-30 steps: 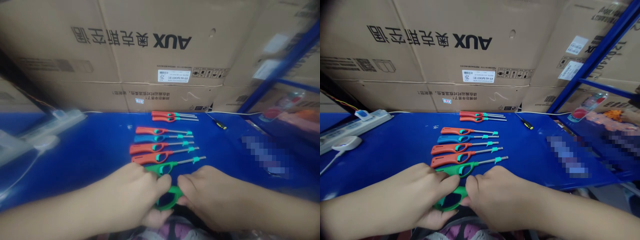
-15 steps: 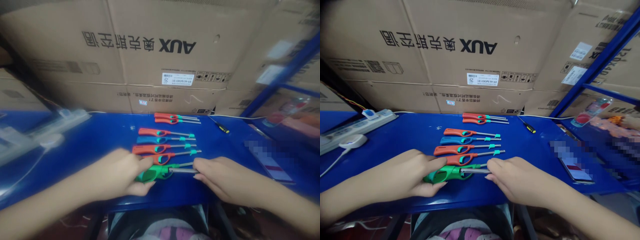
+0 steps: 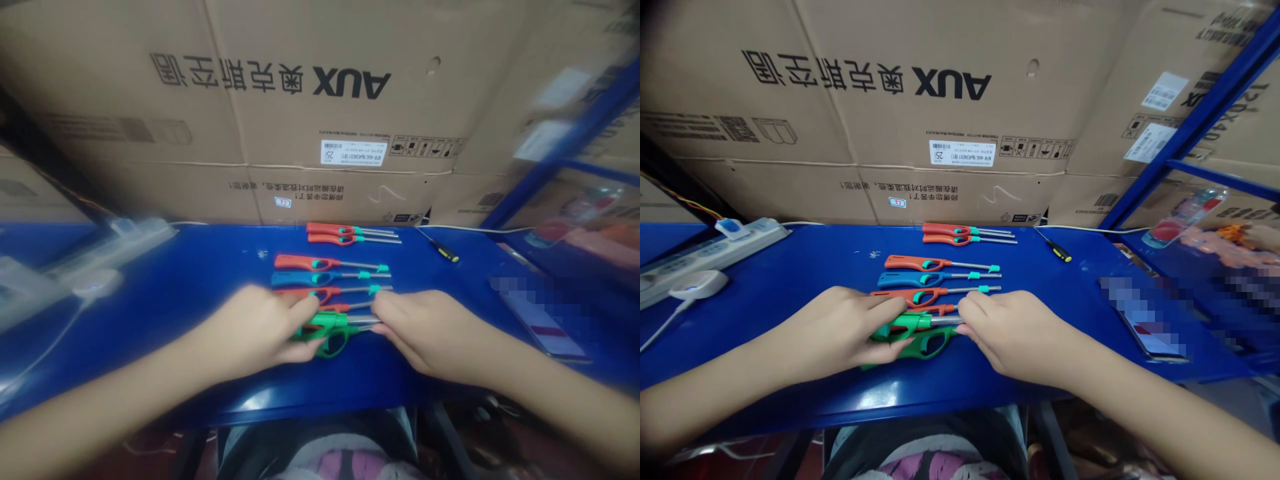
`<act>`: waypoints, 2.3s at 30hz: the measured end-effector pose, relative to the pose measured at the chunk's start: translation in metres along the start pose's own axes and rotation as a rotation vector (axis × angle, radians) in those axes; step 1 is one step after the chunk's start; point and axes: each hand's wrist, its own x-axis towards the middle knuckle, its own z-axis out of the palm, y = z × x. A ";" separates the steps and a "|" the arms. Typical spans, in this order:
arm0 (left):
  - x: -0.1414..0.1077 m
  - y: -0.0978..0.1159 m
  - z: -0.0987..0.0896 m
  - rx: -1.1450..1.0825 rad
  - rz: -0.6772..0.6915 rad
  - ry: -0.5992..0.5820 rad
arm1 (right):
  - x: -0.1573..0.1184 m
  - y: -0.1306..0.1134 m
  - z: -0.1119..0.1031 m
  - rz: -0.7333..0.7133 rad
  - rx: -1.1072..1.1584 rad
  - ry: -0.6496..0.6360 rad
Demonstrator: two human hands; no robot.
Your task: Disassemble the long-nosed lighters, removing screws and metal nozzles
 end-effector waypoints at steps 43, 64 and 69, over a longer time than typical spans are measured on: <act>0.118 -0.124 0.071 -0.411 -0.109 0.041 | 0.077 0.157 0.108 0.510 0.268 -0.076; 0.065 -0.014 -0.014 -0.414 -0.033 -0.393 | 0.033 0.020 0.018 -0.024 -0.165 -0.086; 0.026 -0.014 -0.032 -0.618 0.013 -0.466 | -0.007 -0.003 0.018 0.005 -0.132 -0.033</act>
